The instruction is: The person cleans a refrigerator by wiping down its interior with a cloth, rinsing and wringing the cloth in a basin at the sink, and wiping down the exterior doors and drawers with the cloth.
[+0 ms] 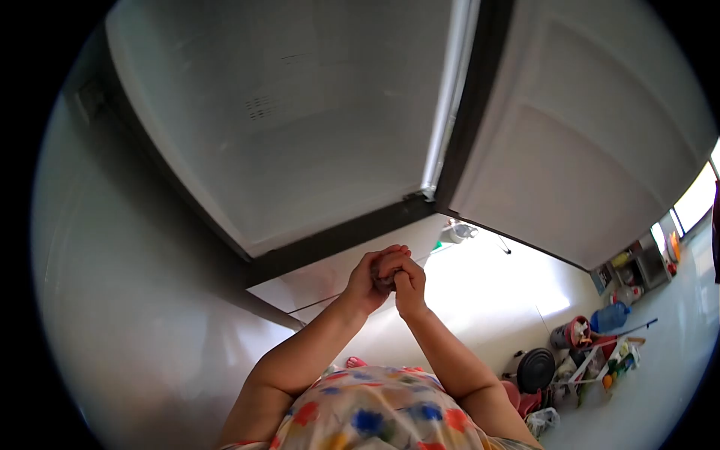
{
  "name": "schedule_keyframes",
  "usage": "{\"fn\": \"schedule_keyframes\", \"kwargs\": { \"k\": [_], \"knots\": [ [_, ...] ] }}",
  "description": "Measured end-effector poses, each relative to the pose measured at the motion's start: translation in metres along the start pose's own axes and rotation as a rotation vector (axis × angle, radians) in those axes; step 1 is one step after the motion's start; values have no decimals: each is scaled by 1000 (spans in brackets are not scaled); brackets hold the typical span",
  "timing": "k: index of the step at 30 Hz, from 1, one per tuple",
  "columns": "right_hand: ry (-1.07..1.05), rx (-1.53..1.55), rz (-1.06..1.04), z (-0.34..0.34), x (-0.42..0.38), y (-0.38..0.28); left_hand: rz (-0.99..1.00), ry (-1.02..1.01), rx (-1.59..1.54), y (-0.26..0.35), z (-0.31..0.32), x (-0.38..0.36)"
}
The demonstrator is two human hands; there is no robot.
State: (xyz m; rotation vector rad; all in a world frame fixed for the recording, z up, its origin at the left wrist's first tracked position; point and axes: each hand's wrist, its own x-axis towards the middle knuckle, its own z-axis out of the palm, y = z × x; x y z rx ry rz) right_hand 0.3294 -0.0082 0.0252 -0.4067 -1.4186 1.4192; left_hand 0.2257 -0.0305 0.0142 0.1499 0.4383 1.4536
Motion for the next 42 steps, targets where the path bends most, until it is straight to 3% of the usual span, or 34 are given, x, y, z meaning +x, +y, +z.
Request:
{"fn": "schedule_keyframes", "kwargs": {
  "k": [3,14,20,24,28,31,34,37,42],
  "knots": [
    [120,-46,-91,-58,-21,-16,-106,-46,-65,-62,15,24],
    [578,-222,-68,-260,-150,-156,-560,-295,46,-335,111,69],
    [849,-333,-180,-357,-236,-178,-876,-242,130,-463,151,67],
    [1138,-452,-160,-392,-272,-194,-1082,-265,225,-532,146,80],
    [1202,-464,-249,-444,-291,-191,-1195,-296,277,-587,159,101],
    [1315,-397,-353,-481,-285,-189,-1249,-223,263,-611,183,123],
    [1454,-309,-420,-513,-275,-199,-1388,-379,14,-644,185,158],
    [1582,-126,-516,-549,-268,-208,-1276,-153,367,-667,224,166],
    [1642,165,-633,-644,-298,-202,-1282,-111,395,-753,219,215]
  ]
}}
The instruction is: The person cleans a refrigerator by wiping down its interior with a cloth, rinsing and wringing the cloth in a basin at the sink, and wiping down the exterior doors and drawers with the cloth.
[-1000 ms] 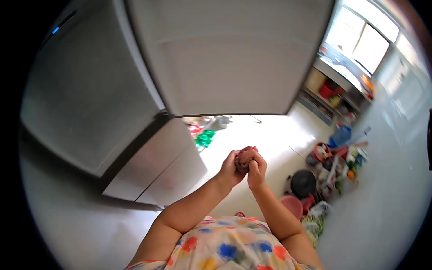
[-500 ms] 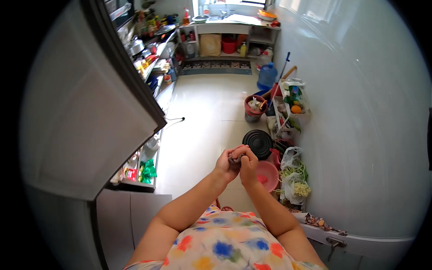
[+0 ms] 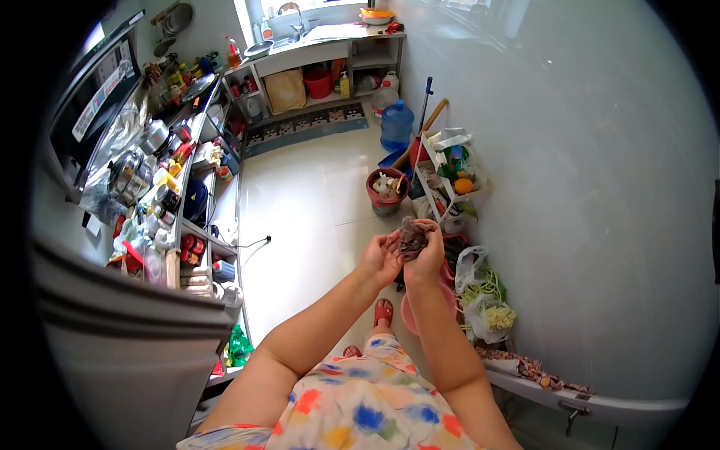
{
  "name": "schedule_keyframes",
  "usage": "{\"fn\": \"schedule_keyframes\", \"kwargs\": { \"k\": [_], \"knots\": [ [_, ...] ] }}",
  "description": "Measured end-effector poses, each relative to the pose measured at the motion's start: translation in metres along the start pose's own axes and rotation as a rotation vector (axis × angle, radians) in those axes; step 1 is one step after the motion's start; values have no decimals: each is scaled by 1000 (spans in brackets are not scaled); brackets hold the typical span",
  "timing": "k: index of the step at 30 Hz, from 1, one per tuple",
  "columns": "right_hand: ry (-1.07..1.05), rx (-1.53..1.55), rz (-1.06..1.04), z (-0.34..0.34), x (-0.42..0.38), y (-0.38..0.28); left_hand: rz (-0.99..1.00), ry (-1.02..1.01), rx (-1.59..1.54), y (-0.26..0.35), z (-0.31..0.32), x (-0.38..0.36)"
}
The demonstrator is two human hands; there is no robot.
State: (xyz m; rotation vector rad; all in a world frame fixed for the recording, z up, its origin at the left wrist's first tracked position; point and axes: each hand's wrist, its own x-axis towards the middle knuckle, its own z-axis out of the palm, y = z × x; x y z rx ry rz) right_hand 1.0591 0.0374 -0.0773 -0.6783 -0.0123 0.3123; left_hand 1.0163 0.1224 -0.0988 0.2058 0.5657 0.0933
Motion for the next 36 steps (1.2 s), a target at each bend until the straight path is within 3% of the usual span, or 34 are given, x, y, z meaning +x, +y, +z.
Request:
{"fn": "schedule_keyframes", "kwargs": {
  "k": [4,8,11,19,24,28,31,32,35,36],
  "knots": [
    [69,230,122,-1,88,7,1,26,3,28,24,66],
    [97,237,208,-13,178,22,32,29,2,63,45,146],
    [253,195,299,-18,240,30,79,47,60,89,49,212],
    [169,109,426,-54,373,89,46,242,205,135,31,387],
    [248,-239,398,-64,430,155,-142,264,264,153,9,471],
    [59,-982,14,-79,470,207,-278,273,321,173,18,509],
    [187,-1159,-7,-86,498,232,-314,339,414,193,8,540],
    [162,-1281,-163,-89,508,240,-324,358,467,200,3,550],
    [9,-1542,-245,-79,523,246,-326,366,589,223,-2,571],
    [80,-1475,-216,-78,527,251,-326,380,667,231,2,572]
  ]
}}
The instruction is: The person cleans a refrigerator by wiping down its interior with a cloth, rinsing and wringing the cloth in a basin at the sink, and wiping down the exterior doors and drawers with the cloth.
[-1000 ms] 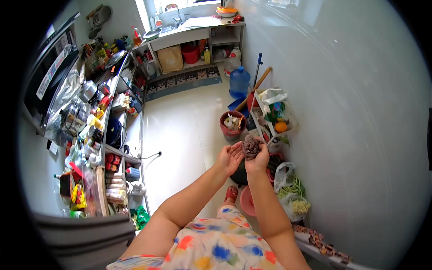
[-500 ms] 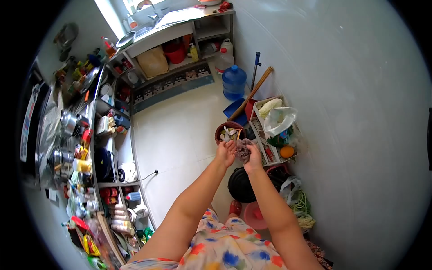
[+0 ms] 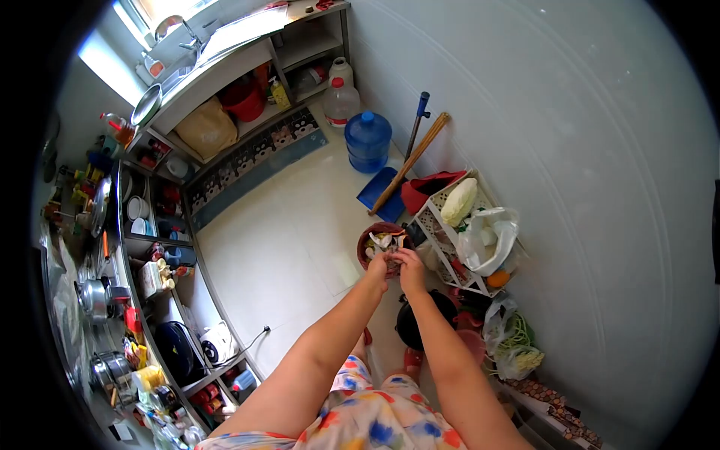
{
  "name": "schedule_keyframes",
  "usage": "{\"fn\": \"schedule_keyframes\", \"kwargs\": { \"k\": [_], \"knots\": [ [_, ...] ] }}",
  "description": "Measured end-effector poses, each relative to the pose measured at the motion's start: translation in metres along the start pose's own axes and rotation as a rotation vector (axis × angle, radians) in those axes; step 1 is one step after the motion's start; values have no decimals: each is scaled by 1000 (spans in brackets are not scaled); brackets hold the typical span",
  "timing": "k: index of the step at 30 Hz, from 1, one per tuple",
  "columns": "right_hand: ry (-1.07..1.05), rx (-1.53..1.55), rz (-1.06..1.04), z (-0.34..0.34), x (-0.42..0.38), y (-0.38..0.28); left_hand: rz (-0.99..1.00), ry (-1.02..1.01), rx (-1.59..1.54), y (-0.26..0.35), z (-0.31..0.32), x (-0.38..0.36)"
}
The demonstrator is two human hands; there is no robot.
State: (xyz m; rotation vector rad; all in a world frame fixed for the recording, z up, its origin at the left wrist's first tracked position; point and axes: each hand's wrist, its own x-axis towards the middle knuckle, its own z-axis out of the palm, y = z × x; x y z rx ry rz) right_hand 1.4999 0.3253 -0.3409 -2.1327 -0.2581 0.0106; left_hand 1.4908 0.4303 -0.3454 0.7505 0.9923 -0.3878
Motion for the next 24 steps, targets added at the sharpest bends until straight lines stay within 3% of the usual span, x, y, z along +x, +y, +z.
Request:
{"fn": "schedule_keyframes", "kwargs": {
  "k": [2,3,5,6,10,14,18,24],
  "knots": [
    [68,121,126,11,9,4,75,-15,97,17,-4,0],
    [67,56,100,12,11,3,138,-56,120,26,-5,-5],
    [69,-73,43,13,18,0,212,11,463,46,-8,-14],
    [46,-14,159,3,24,-20,144,-64,376,60,-9,-24],
    [115,228,331,6,42,-40,110,-215,283,93,-23,-27],
    [175,847,609,3,73,-104,225,-299,272,135,-37,-52],
    [105,1250,577,22,109,-181,269,-380,199,209,-49,-121],
    [-215,1413,512,77,176,-292,423,-288,111,320,-103,-185]
  ]
}}
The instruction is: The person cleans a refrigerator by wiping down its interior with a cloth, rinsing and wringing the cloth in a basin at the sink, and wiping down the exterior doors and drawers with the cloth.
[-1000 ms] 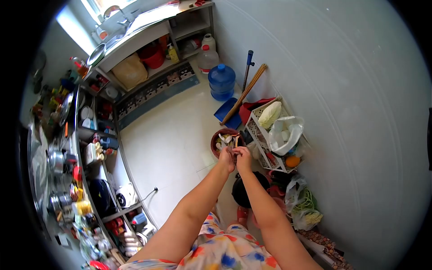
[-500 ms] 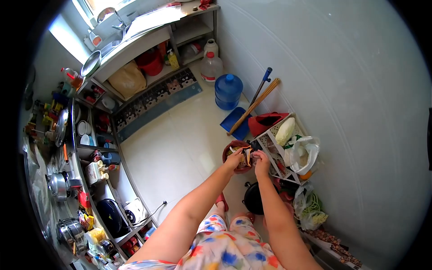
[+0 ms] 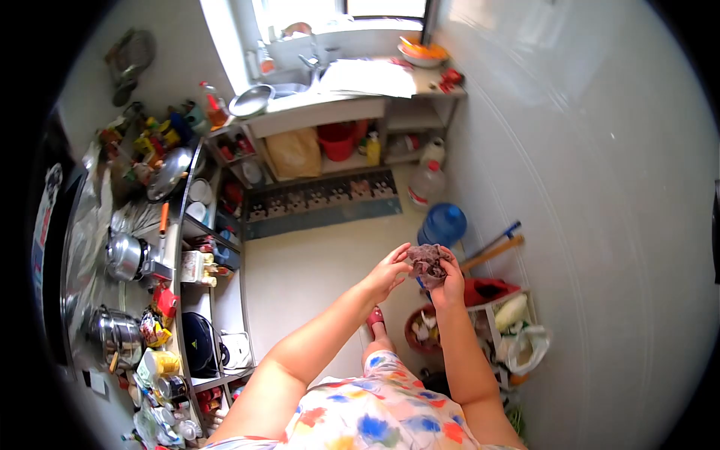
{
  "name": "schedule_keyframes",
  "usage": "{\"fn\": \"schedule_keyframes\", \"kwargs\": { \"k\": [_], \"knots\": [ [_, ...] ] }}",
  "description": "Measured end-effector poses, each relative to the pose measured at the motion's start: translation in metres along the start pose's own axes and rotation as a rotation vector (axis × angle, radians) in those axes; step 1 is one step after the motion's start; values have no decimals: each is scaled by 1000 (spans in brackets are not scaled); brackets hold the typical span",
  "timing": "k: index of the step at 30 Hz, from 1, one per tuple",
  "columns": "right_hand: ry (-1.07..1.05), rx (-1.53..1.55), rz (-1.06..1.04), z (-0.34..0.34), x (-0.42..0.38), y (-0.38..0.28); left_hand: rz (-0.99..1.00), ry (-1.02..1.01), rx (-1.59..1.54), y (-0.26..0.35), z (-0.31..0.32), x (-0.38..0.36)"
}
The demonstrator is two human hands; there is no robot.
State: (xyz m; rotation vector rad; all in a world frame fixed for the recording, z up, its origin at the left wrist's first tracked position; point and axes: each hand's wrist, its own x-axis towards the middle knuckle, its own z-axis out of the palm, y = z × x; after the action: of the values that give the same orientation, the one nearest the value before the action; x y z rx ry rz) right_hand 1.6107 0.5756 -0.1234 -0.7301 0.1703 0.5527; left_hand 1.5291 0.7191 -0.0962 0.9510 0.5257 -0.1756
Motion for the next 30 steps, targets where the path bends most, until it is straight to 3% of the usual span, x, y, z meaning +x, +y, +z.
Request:
{"fn": "schedule_keyframes", "kwargs": {
  "k": [6,13,17,22,30],
  "knots": [
    [-253,-35,92,118,90,19,281,-48,-32,111,-62,3],
    [-508,-35,364,254,213,53,483,256,95,219,-150,70],
    [-563,-90,446,318,277,101,618,408,13,266,-219,94],
    [-605,-130,551,403,328,160,638,541,-95,324,-305,104],
    [-655,-157,551,526,429,267,780,525,-1,430,-454,168]
  ]
}}
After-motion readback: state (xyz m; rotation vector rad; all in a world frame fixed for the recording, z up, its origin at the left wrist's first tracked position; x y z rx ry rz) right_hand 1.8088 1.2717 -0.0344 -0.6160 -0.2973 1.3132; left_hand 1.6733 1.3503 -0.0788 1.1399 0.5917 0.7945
